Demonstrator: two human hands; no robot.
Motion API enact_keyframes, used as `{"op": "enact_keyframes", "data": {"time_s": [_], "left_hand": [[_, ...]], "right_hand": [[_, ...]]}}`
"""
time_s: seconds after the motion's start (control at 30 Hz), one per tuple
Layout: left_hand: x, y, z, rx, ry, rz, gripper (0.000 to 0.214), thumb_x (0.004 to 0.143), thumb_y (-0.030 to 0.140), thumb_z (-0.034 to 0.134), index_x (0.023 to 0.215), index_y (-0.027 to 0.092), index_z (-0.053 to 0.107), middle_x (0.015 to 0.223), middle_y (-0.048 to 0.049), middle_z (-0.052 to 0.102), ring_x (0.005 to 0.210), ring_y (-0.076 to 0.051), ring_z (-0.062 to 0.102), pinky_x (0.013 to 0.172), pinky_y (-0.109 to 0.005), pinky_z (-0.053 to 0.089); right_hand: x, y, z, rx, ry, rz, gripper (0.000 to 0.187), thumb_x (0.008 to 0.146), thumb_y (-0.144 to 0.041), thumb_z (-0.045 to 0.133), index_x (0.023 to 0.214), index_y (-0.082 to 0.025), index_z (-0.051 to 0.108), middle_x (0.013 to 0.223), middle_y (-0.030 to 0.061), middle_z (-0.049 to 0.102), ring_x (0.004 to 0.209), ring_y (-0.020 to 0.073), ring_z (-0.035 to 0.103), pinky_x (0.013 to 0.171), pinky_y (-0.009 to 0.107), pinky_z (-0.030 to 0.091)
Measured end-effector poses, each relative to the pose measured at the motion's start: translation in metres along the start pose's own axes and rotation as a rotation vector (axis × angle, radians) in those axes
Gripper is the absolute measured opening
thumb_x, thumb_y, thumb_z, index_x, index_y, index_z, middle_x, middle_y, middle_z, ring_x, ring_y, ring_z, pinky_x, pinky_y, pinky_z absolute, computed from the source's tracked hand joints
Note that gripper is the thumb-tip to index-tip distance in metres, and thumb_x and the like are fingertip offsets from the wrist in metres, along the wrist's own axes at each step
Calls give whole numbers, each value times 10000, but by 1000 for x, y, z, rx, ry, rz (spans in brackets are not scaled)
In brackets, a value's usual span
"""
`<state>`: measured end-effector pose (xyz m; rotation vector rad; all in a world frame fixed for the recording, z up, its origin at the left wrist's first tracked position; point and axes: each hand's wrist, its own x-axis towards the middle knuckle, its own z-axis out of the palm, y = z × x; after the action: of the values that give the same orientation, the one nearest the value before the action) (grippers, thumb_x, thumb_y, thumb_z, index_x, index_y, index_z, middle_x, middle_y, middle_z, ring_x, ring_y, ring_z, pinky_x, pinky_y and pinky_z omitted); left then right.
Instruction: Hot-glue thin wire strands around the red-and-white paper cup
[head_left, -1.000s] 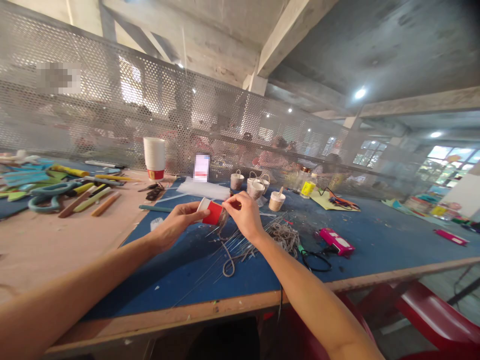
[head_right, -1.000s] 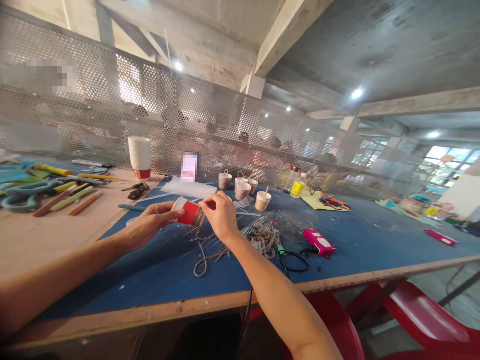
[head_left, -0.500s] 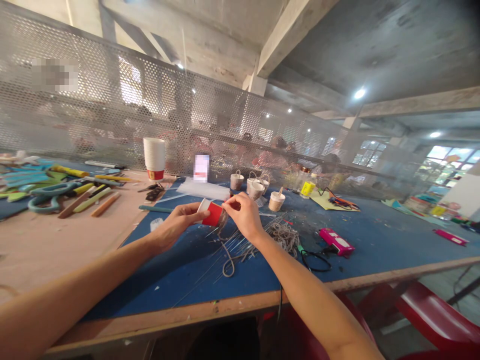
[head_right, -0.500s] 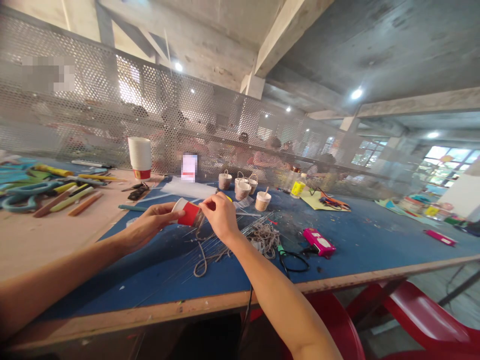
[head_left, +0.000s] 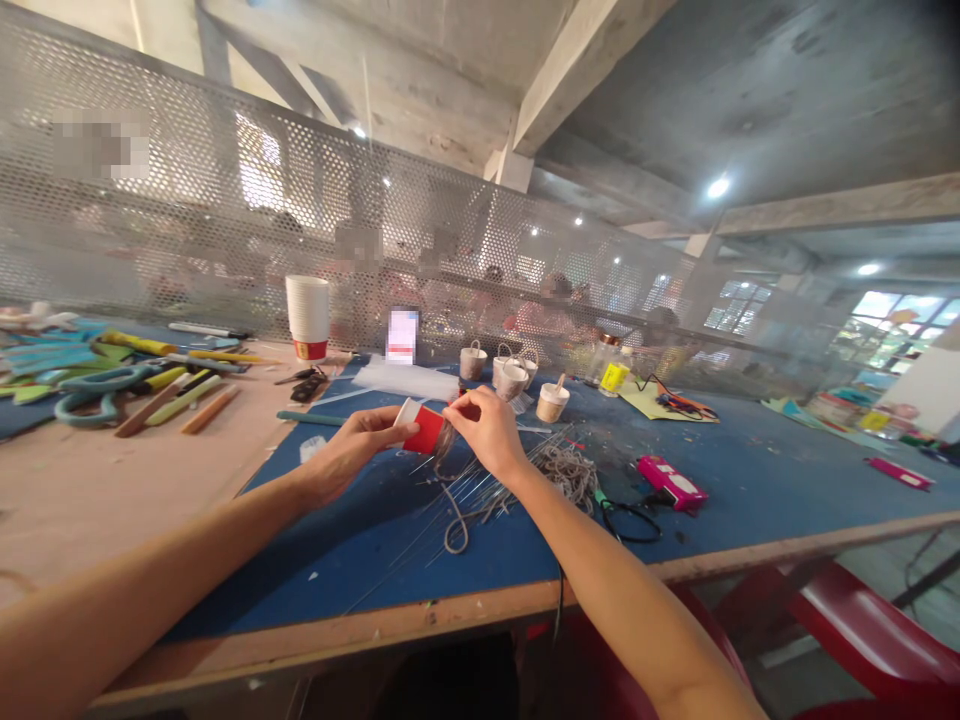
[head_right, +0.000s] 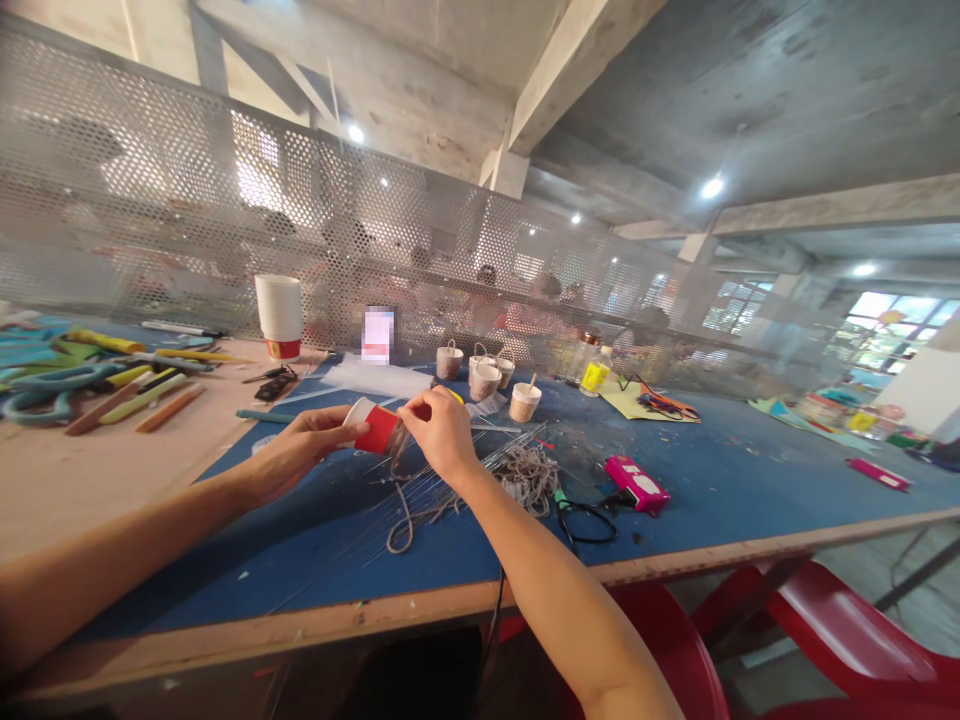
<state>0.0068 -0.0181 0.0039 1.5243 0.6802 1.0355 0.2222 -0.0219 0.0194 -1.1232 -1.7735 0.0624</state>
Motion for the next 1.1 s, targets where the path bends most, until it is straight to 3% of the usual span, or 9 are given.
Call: {"op": "enact_keyframes", "data": {"time_s": [0.47, 0.7, 0.83, 0.93, 1.1], "left_hand": [[2, -1, -1, -11, 2, -4, 343, 817, 446, 800, 1078, 228, 848, 1059, -93, 827, 1043, -334, 718, 1016, -447, 477], [3, -2, -1, -70, 21, -24, 341, 799, 453, 820, 1025, 198, 851, 1057, -121, 829, 1012, -334, 735, 1007, -446, 493], [5, -4, -5, -85, 88, -5, 331, 786, 449, 832, 1007, 204, 852, 1099, -118, 823, 1074, -339, 722, 1018, -438, 494], [8, -7, -9, -119, 97, -7, 337, 784, 433, 838, 1037, 210, 845, 1135, -116, 818, 1120, -338, 712, 1035, -435, 495], [8, -3, -8, -195, 119, -57, 312, 767, 416, 842, 991, 198, 844, 1093, -120, 827, 1090, -339, 726, 1001, -437, 531]], "right_hand": [[2, 8, 3, 50, 7, 35, 121, 905, -260, 733, 799, -202, 748, 851, 20, 677, 778, 162, 644, 787, 273, 511], [3, 12, -3, 216, -14, 86, 388, 1063, -417, 472, 967, -198, 778, 977, 64, 740, 914, 185, 696, 906, 301, 521], [1, 10, -6, 343, -160, 182, 371, 987, -523, 588, 1144, -214, 722, 1123, 54, 758, 1046, 204, 709, 973, 327, 532], [0, 10, -6, 382, -251, 225, 382, 899, -459, 711, 1195, -219, 685, 1179, 54, 753, 1089, 208, 707, 992, 338, 537], [-1, 12, -2, 427, -271, 213, 439, 827, -383, 761, 1213, -206, 652, 1184, 72, 745, 1077, 212, 713, 981, 360, 558]]}}
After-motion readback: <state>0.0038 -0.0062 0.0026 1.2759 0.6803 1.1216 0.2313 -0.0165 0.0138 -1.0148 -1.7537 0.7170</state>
